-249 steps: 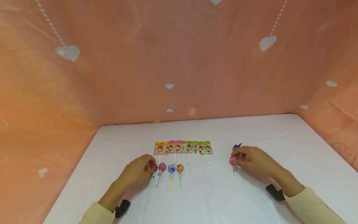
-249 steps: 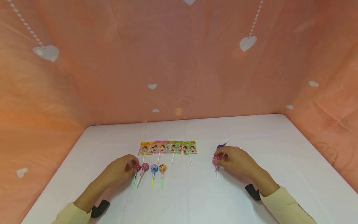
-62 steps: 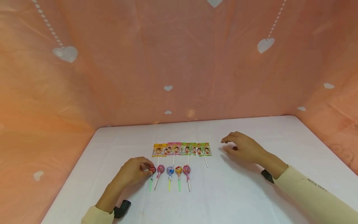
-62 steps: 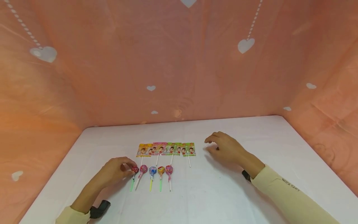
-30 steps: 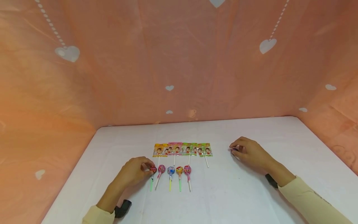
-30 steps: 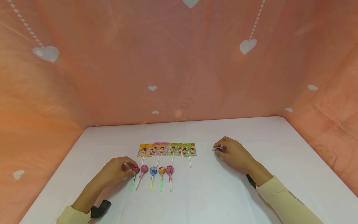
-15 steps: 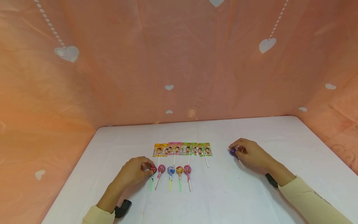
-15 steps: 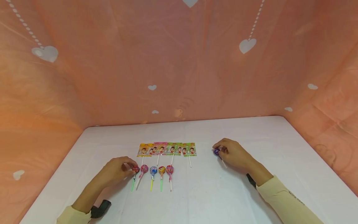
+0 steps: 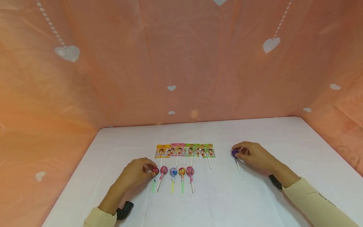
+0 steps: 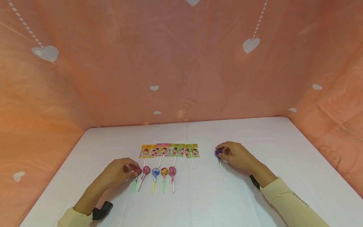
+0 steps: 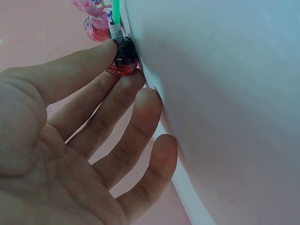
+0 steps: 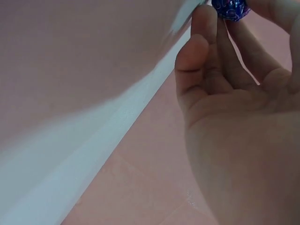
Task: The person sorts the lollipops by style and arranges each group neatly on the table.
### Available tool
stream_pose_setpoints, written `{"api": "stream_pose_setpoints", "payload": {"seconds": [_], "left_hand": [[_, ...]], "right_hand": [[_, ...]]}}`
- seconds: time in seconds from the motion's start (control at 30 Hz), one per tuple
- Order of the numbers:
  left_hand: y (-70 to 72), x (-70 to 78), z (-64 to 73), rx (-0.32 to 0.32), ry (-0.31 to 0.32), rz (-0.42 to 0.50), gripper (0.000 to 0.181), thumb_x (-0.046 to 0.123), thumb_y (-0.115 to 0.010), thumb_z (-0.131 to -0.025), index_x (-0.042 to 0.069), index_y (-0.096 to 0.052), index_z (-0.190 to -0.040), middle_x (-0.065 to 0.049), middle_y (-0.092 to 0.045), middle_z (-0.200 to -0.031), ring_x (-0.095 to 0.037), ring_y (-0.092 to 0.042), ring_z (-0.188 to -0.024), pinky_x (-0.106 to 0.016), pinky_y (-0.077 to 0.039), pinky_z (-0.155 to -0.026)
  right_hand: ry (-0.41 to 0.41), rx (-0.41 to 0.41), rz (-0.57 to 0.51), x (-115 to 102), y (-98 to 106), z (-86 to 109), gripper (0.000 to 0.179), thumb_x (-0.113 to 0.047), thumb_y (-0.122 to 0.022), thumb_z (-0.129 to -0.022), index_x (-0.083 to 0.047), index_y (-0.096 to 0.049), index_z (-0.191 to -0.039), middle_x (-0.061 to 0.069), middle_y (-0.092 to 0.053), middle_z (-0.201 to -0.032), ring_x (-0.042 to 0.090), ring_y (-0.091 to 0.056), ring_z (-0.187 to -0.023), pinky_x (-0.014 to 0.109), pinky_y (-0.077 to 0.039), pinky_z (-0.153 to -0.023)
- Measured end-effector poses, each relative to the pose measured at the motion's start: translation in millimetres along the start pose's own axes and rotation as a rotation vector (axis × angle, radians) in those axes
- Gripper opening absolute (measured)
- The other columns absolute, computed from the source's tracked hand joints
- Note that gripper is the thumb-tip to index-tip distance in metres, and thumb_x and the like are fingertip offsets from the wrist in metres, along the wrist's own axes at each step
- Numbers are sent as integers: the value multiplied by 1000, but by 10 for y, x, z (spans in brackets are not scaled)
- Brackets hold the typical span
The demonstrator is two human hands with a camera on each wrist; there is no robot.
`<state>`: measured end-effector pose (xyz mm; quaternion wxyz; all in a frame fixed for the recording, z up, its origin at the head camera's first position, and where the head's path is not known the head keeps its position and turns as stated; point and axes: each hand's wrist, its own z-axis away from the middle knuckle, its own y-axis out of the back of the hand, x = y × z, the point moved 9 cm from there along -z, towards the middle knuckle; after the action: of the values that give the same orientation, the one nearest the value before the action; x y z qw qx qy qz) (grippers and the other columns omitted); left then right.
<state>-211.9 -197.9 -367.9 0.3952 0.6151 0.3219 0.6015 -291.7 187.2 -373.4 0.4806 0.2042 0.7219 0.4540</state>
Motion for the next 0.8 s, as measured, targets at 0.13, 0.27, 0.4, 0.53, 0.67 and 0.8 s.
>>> {"api": "stream_pose_setpoints", "payload": {"seconds": [0.13,0.27,0.4,0.53,0.67,0.8], "left_hand": [[16,8,-2,4,-9,1,18,14,-80,-81,17,-75,-98,4,-69,-87,-11,-57,-77,-33,-44,-67],[16,-8,-1,4,-8,-6,18,13,-80,-80,17,-75,-98,4,-69,-87,-11,-57,-77,-33,-44,-66],[17,-16,5,1,2,-7,18,14,-80,-80,17,-75,-98,4,-69,-87,-11,-57,-77,-33,-43,-66],[32,2,-19,6,8,-1,17,14,-79,-81,18,-75,-98,4,-69,-86,-12,-57,-77,-32,-43,-68],[30,10,-24,7,6,3,17,14,-79,-81,18,-75,-98,4,-69,-86,-12,-56,-77,-32,-43,-67],[-1,-12,-12,3,20,7,17,14,-80,-80,19,-75,-96,4,-68,-85,-12,-56,-77,-32,-43,-68]], "right_hand": [[-10,4,0,15,-5,-16,24,-19,-69,-92,-16,-71,-116,-8,-66,-90,7,-56,-80,25,-47,-74],[-21,15,-16,28,-20,-20,22,-22,-69,-93,-19,-71,-115,-9,-66,-92,8,-56,-84,26,-46,-77],[-1,43,4,-19,8,-11,22,-24,-69,-93,-20,-71,-115,-9,-67,-95,8,-57,-86,28,-47,-78],[17,71,29,-73,84,-14,23,-23,-70,-93,-19,-71,-115,-9,-68,-97,9,-58,-86,31,-48,-79],[9,74,27,-56,95,-12,22,-24,-69,-93,-20,-71,-115,-9,-68,-97,9,-58,-87,31,-47,-79],[8,73,16,-45,72,10,21,-24,-70,-92,-20,-71,-114,-10,-68,-97,8,-57,-87,29,-46,-79]]}}
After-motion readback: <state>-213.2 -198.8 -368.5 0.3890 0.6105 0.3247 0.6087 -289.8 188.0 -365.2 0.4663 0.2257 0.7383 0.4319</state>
